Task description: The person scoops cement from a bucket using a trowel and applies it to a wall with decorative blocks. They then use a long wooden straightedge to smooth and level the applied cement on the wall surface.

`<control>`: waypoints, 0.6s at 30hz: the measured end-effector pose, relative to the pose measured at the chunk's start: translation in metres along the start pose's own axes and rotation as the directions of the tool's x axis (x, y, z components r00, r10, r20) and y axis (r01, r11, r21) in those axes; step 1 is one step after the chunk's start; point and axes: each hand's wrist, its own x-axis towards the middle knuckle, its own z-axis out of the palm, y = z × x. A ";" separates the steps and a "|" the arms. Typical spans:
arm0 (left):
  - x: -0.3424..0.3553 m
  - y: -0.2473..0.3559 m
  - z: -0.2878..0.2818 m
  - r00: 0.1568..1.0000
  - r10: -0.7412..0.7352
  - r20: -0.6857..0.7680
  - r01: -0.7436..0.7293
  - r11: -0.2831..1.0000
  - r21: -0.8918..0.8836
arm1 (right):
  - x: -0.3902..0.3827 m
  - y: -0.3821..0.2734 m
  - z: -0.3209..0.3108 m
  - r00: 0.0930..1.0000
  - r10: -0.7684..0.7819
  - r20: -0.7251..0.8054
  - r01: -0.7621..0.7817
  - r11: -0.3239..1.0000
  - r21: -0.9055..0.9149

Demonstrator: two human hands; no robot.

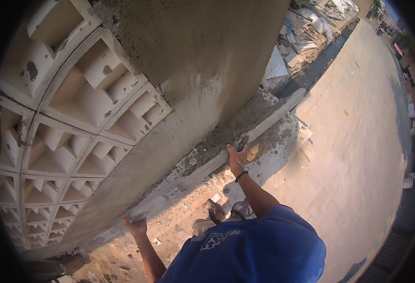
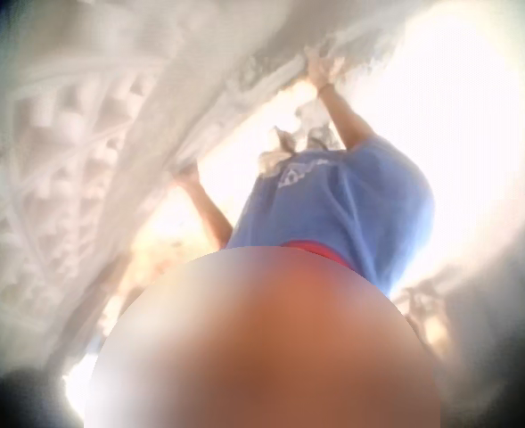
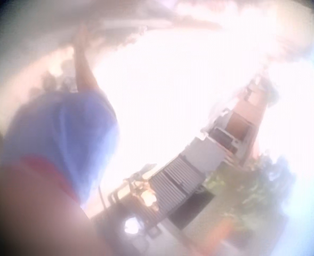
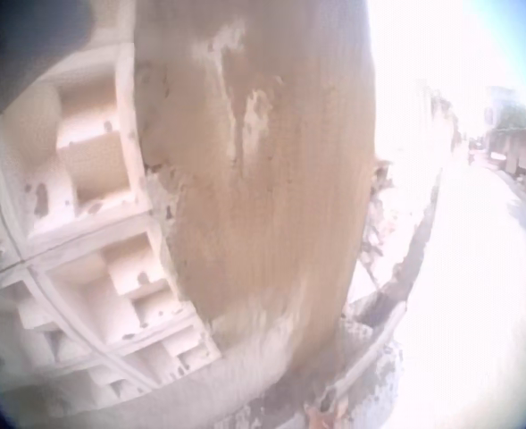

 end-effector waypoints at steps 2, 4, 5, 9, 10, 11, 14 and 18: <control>0.010 -0.022 -0.012 0.995 -0.024 -0.097 0.028 0.999 0.041 | 0.010 0.045 0.005 0.999 -0.031 -0.028 0.028 0.993 -0.114; 0.022 -0.049 -0.026 0.988 -0.054 -0.148 0.066 0.995 0.073 | 0.011 0.055 0.004 0.995 0.091 0.036 -0.082 0.976 -0.202; 0.033 -0.062 -0.033 0.986 -0.075 -0.150 0.089 0.992 0.091 | 0.011 0.054 0.007 0.986 0.151 0.067 -0.131 0.960 -0.247; 0.064 -0.109 -0.041 0.900 0.008 -0.436 0.154 0.930 0.334 | 0.060 0.096 0.029 0.960 0.280 -0.034 -0.248 0.784 -0.569; 0.073 -0.109 -0.035 0.890 0.001 -0.457 0.164 0.933 0.321 | 0.064 0.092 0.030 0.960 0.277 -0.028 -0.249 0.808 -0.534; 0.073 -0.113 -0.035 0.869 -0.018 -0.495 0.195 0.932 0.307 | 0.060 0.098 0.015 0.959 0.282 -0.034 -0.259 0.816 -0.517; 0.059 -0.118 -0.049 0.879 -0.097 -0.467 0.227 0.947 0.229 | 0.061 0.106 -0.014 0.960 0.275 -0.042 -0.263 0.849 -0.459; 0.027 -0.129 -0.060 0.933 -0.104 -0.344 0.168 0.972 0.162 | 0.067 0.101 -0.044 0.960 0.272 -0.072 -0.281 0.933 -0.225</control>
